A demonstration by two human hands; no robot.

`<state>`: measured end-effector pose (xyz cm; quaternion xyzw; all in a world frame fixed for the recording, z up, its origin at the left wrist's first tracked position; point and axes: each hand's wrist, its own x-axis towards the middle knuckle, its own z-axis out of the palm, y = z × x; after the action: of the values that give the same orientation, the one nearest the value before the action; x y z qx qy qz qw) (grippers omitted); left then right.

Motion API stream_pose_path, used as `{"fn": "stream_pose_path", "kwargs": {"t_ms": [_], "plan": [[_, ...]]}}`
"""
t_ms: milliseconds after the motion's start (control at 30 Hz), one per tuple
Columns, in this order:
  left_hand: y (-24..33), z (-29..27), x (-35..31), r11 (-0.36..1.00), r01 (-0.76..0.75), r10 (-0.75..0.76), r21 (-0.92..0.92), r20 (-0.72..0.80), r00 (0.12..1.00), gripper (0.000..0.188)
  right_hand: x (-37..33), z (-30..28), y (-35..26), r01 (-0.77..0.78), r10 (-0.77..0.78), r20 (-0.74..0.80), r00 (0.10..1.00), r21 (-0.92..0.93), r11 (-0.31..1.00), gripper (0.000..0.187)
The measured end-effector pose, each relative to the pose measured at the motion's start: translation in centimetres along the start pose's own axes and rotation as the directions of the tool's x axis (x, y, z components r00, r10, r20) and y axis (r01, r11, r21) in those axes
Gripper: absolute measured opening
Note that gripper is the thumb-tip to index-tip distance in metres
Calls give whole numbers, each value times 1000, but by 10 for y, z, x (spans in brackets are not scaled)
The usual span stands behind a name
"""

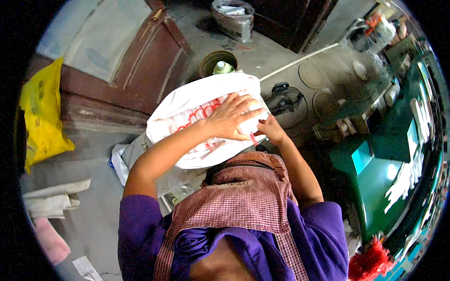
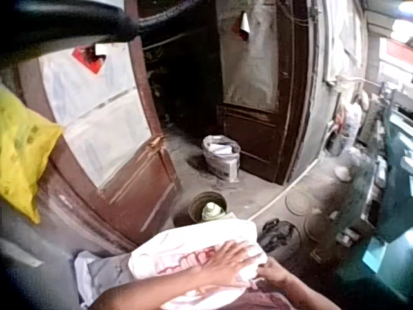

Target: The person folds white rectangular items on a green table, wraps them with red plastic strips, and ties them into bundles. The person places the finished bundles into a white sack and continues the process with new items.

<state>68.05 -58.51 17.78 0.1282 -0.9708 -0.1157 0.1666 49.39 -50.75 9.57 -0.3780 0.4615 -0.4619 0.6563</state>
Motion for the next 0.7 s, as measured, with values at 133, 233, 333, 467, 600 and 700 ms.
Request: {"fn": "stream_pose_path", "kwargs": {"t_ms": [133, 233, 333, 467, 600, 700], "plan": [[-10, 3, -1, 993, -62, 66, -100, 38, 997, 59, 6, 4, 20, 100, -115, -124, 986, -122, 987, 58], [-21, 9, -26, 981, -160, 170, -111, 85, 982, 53, -27, 27, -34, 67, -124, -307, 944, -190, 980, 59], [-18, 33, -26, 986, -120, 151, -115, 311, 938, 35, -62, 72, -106, 124, -270, -218, 938, -515, 848, 53], [-10, 29, 10, 973, -33, 139, -228, 465, 874, 39, -58, 80, -121, 170, -350, -113, 930, -710, 683, 53], [-26, 5, -35, 993, -100, 114, -56, 423, 899, 66, -65, 58, -138, 128, -207, -160, 965, -402, 906, 54], [-14, -8, -40, 994, -102, 67, 31, 569, 820, 74, -24, 16, -130, 150, -279, -289, 916, -398, 905, 56]]}}
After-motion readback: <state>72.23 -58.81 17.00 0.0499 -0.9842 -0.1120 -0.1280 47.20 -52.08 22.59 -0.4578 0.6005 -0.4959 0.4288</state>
